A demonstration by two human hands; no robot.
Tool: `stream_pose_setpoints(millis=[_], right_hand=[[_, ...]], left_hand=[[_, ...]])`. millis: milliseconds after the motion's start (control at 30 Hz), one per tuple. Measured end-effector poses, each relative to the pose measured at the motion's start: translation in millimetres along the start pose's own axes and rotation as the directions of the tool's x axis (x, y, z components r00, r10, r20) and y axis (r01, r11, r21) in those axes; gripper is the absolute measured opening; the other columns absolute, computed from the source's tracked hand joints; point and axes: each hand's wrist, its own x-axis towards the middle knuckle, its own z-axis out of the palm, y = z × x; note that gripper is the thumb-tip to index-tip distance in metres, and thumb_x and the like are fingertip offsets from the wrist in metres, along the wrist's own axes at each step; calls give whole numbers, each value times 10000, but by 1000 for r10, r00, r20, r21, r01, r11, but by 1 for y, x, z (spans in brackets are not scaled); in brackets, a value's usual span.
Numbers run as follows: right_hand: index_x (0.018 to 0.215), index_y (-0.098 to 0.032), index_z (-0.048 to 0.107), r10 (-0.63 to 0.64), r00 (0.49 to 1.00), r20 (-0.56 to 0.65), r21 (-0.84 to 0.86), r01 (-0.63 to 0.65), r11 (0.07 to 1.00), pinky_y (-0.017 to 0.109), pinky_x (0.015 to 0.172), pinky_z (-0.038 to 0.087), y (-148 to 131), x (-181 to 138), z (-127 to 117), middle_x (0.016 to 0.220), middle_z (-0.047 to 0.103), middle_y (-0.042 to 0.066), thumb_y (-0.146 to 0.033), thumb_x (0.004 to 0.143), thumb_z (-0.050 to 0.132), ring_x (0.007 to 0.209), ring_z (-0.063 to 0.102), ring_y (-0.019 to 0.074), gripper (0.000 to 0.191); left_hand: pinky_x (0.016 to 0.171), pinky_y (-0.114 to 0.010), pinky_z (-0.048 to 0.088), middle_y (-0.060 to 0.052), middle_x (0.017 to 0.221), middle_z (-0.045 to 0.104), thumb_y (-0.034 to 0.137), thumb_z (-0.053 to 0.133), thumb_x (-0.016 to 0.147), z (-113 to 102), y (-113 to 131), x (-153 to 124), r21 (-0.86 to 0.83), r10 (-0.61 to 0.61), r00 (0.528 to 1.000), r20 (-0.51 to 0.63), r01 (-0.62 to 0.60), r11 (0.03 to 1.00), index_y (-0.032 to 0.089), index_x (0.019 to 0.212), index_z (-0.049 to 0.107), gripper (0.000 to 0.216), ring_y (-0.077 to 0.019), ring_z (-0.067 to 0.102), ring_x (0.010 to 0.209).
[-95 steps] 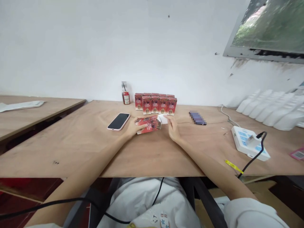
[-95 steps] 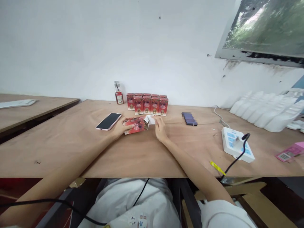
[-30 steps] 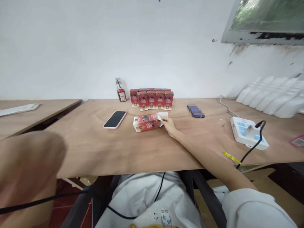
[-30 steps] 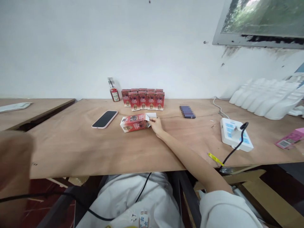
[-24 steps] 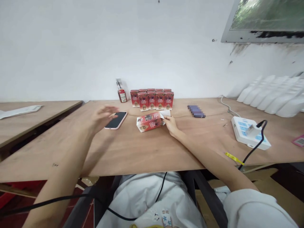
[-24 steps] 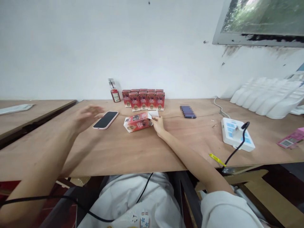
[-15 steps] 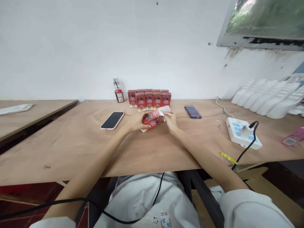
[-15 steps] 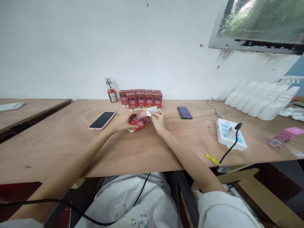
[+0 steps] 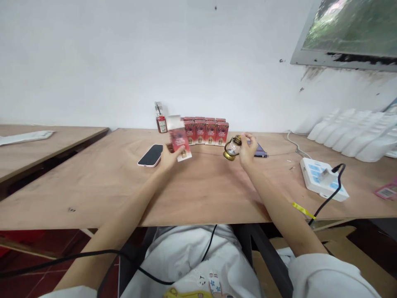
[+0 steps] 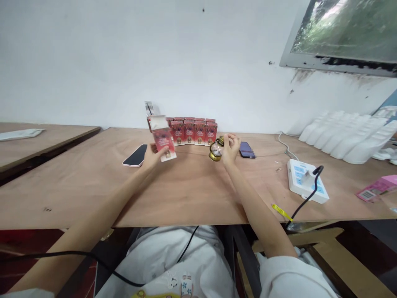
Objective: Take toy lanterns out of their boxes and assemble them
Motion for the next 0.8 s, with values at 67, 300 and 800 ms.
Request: stream_pose_setpoints(millis=[67,300,800], right_hand=[[845,-172,545,-64,995,77,-75,69,995,318,833,495,0,-8,2,1041,470,82,-455,798,535,931,566,162,287],[908,-181,527,-157,928,339,-258,252,933,358,882,477,4,-34,5,1140,409,126,-421,884,424,1031,538,192,262],[1208,-152,497,-403,748,528,-487,655,578,502,1001,273,-10,-67,6,1247,444,178,-373,875,453,1188,387,317,403]], left_hand=[[874,-415,504,-102,1063,643,497,675,700,2,0,2,-285,-208,976,65,218,933,186,1002,552,451,-272,608,1022],[762,-338,555,-84,975,683,634,512,771,4,8,-6,-480,-410,821,398,567,669,194,1036,602,522,-216,652,873],[765,-334,558,-79,1092,650,500,516,837,19,8,-18,-455,-451,820,352,571,684,219,1085,575,380,-235,619,999]])
